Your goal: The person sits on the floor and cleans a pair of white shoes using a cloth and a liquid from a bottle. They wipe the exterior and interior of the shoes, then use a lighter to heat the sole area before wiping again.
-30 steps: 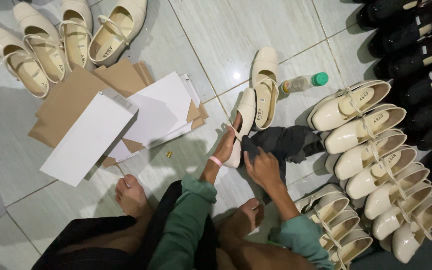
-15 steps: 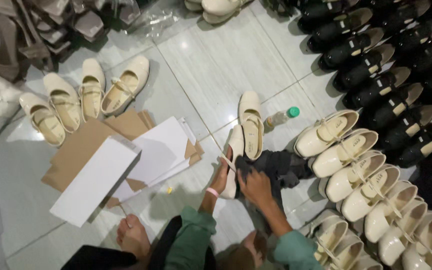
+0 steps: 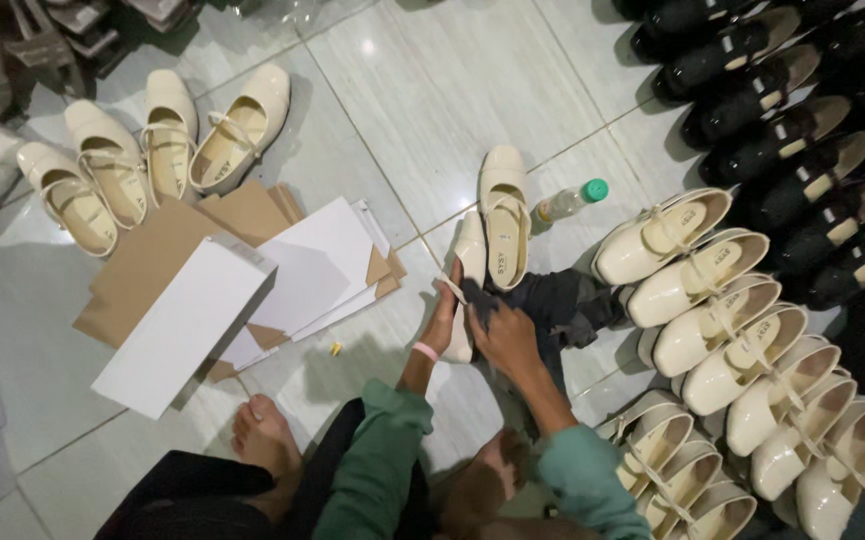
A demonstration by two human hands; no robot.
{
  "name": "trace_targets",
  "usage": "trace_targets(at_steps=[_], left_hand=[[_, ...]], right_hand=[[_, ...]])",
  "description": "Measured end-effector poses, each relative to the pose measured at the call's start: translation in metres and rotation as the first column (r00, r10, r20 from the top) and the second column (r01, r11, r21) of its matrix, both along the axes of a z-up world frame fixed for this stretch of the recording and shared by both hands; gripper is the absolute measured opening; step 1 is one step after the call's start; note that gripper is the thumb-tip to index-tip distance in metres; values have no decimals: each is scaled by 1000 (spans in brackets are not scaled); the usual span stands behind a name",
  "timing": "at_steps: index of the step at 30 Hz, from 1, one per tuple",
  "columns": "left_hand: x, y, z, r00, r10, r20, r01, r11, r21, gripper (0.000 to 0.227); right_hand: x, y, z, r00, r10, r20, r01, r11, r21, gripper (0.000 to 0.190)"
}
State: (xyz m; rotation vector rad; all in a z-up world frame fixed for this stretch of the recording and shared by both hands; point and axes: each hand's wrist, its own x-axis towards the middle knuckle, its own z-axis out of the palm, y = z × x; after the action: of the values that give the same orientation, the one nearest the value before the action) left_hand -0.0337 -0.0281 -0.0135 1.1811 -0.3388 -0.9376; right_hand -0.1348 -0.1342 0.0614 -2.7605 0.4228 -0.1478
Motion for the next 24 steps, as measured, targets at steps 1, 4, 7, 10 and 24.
trace_targets(at_steps=[1,4,7,10,24], left_hand=[[2,-1,-1,1000,-7,13,7,1000,6,91],[-1,0,-11,999,-5,-35,2,997,-76,91],[-6,3,-31,998,-28,-54,24,997,-78,92],[-19,17,-54,981,-32,-194,20,998,-63,96],[-27,27,-76,945,-13,-326,19,1000,16,109]], right_hand=[[-13,2,-1,996,83,-14,-83,997,-10,29],[-50,11,-7,983,182,28,-172,961,-215,20],[-66,26,-11,990,-102,97,109,992,-70,47],[-61,39,-11,996,9,85,-9,1000,3,42],[-82,40,-1,985,124,-121,-121,992,31,29]])
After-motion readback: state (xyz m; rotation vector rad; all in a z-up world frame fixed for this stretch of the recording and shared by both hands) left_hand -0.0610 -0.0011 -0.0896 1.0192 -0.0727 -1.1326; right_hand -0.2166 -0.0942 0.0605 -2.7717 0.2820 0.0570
